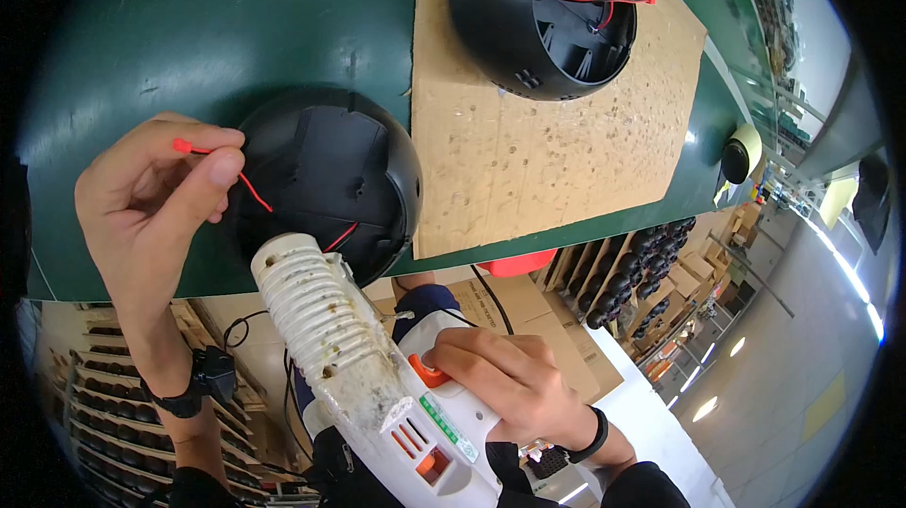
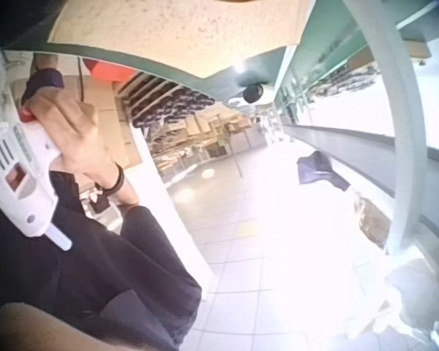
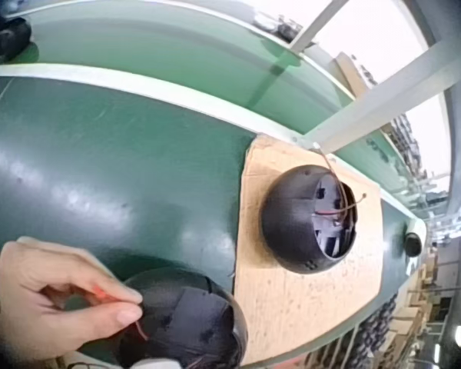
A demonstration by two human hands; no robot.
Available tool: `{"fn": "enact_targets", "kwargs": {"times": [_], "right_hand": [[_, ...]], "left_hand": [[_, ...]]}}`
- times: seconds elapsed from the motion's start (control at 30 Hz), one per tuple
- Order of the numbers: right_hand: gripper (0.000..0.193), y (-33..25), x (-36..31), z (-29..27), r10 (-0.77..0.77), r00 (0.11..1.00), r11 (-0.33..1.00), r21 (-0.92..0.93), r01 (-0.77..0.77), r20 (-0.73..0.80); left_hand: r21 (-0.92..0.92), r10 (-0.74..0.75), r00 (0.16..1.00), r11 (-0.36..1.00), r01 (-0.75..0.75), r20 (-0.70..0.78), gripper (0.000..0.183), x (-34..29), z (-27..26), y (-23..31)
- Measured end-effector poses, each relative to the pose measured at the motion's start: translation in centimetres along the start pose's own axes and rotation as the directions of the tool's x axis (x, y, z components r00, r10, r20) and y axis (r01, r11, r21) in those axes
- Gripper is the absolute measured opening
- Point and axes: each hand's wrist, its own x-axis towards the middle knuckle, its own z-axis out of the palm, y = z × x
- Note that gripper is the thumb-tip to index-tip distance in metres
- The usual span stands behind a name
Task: Applying glue to plastic housings and securing internal wires using a glue gun.
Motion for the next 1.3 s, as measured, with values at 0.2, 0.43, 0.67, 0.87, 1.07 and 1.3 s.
{"fn": "enact_targets", "kwargs": {"times": [0.2, 0.43, 0.67, 0.87, 1.07, 1.3], "right_hand": [[0.038, -0.5, 0.0, 0.1, 0.035, 0.999, 0.997, -0.068, -0.034, 0.014], [0.033, -0.4, 0.0, 0.2, 0.036, 0.999, 0.998, -0.052, -0.035, 0.012], [0.033, -0.6, -0.3, 0.1, 0.060, 0.998, 0.998, -0.030, -0.060, 0.016], [0.033, -0.8, -0.6, -0.1, 0.072, 0.997, 0.997, -0.030, -0.071, 0.033], [0.035, -0.5, -0.6, -0.3, 0.067, 0.997, 0.997, -0.029, -0.066, 0.026], [0.035, -0.7, -0.4, -0.3, 0.064, 0.997, 0.997, -0.036, -0.063, 0.032]], "left_hand": [[-0.016, -0.011, 1.000, 1.000, 0.011, -0.010, 0.009, 0.2, 0.4, -0.1], [-0.030, -0.035, 0.999, 0.999, 0.034, -0.023, 0.009, -0.5, 0.1, 0.3], [-0.022, 0.023, 0.999, 0.999, -0.023, 0.030, 0.011, -2.0, -1.1, -0.1], [-0.108, -0.008, 1.000, 0.994, 0.011, 0.027, 0.016, -3.6, -2.2, -0.6], [-0.263, 0.108, 0.982, 0.963, -0.065, 0.155, 0.022, -4.3, -1.5, -1.8], [-0.315, 0.095, 0.984, 0.948, -0.042, 0.153, 0.022, -4.7, -1.3, -1.7]]}}
